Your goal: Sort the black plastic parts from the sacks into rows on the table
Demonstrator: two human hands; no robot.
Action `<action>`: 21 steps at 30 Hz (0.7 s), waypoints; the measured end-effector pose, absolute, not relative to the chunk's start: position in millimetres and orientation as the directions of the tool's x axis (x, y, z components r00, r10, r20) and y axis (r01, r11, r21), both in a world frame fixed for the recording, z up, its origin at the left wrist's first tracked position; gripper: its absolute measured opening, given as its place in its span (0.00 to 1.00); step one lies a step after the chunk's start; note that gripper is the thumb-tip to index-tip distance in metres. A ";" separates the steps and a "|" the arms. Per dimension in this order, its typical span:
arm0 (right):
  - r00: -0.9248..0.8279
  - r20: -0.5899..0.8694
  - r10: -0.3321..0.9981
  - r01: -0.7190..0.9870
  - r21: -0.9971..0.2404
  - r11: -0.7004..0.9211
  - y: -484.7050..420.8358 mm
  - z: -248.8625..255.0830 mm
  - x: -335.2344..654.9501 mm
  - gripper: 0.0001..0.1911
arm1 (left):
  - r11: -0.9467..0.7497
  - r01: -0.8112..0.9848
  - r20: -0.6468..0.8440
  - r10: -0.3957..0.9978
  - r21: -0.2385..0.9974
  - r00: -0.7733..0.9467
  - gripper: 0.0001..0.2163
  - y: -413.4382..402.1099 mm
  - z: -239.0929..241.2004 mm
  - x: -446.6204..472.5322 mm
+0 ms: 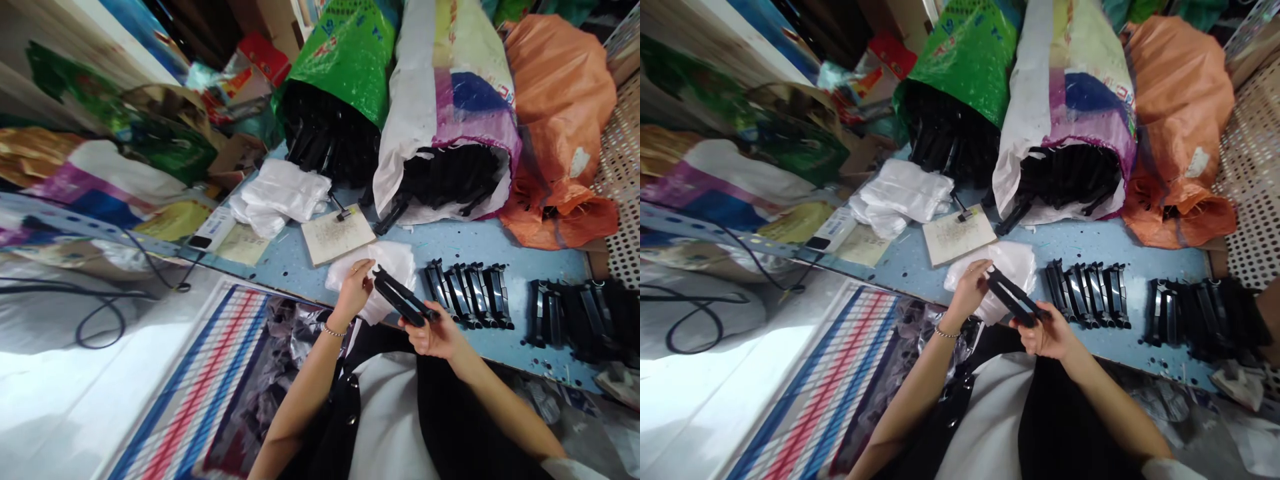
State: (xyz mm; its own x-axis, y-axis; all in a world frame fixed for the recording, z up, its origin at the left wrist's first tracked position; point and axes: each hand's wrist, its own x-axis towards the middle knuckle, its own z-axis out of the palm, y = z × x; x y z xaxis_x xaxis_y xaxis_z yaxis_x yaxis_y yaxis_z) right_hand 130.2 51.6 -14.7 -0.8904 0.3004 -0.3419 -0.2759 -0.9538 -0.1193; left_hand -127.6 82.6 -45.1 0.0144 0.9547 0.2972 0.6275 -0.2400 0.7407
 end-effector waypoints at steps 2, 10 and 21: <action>-0.907 -0.338 0.253 -0.279 0.031 -0.960 56.9 -24.6 119.9 0.31 | -0.263 0.639 0.307 0.951 0.723 0.044 0.27 78.2 -43.4 -125.6; -0.861 -0.306 0.406 -0.423 -0.015 -0.906 80.7 -17.8 93.8 0.29 | -0.469 0.594 0.426 0.877 0.653 0.224 0.29 39.7 -15.6 -103.2; -0.199 -0.380 0.903 -0.293 -0.857 -0.425 62.5 -15.5 82.0 0.16 | -0.451 0.635 0.382 0.889 0.628 0.254 0.25 17.6 0.7 -84.4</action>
State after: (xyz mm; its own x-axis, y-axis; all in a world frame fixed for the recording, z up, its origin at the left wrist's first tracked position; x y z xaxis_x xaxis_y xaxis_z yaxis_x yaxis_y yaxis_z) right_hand 82.0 62.5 -15.5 -0.1990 0.9035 -0.3796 -0.2935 -0.4245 -0.8565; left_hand -84.4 17.6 0.7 0.2541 0.8886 0.3817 0.6345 -0.4511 0.6276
